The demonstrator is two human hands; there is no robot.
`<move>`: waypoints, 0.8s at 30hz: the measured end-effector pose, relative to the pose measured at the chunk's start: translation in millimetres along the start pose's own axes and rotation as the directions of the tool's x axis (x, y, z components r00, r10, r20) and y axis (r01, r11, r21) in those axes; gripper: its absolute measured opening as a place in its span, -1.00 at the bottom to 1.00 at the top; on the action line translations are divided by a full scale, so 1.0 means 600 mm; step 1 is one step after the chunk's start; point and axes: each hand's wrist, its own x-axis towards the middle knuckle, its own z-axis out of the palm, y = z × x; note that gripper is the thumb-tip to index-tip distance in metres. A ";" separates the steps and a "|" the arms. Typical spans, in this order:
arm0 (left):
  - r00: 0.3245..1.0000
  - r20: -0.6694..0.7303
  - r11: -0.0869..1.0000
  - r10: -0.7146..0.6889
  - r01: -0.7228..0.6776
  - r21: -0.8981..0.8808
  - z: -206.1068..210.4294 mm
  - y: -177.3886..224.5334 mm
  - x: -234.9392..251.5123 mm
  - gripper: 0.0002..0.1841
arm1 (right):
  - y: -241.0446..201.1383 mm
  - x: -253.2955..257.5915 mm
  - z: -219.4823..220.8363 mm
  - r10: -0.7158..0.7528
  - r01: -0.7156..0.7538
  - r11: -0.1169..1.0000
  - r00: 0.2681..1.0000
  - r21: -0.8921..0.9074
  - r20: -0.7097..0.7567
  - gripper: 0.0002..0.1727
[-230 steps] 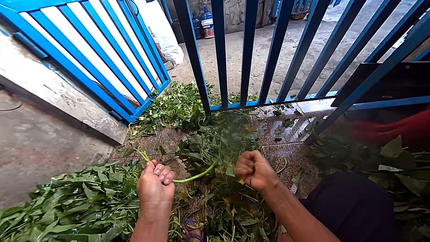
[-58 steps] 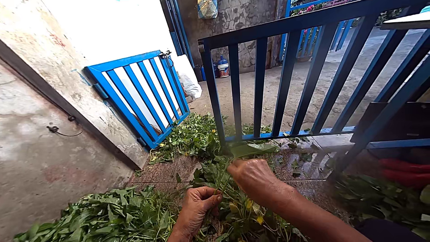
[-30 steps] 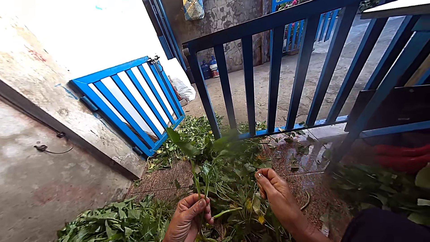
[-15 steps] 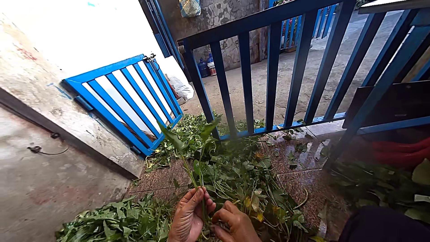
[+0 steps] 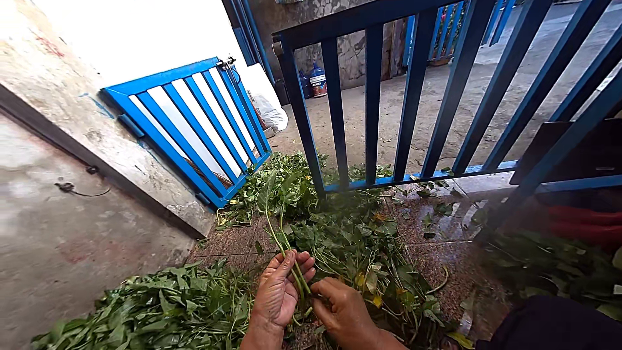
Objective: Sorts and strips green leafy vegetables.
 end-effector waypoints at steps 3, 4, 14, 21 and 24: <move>1.000 -0.014 1.000 -0.013 0.013 0.018 -0.005 0.006 -0.001 -0.82 | 0.013 -0.001 -0.016 -0.033 0.032 0.995 0.999 -0.099 -0.012 -0.76; 1.000 -0.010 1.000 -0.016 0.016 0.022 -0.006 0.005 -0.002 -0.80 | 0.016 -0.002 -0.020 -0.046 0.045 0.991 0.999 -0.123 -0.005 -0.75; 0.956 -0.224 0.980 0.189 -0.171 0.097 -0.008 0.010 0.001 -0.76 | 0.026 -0.047 0.018 -0.167 0.179 0.965 0.983 -0.193 0.076 -0.69; 0.790 -0.440 0.903 0.428 -0.401 0.158 -0.067 0.074 0.012 -0.83 | 0.188 -0.128 -0.029 0.611 -0.124 0.773 0.408 -0.622 0.679 -0.26; 0.798 -0.436 0.909 0.416 -0.384 0.164 -0.065 0.074 0.010 -0.84 | 0.233 -0.105 -0.009 0.706 -0.346 0.704 0.438 -0.621 0.557 -0.39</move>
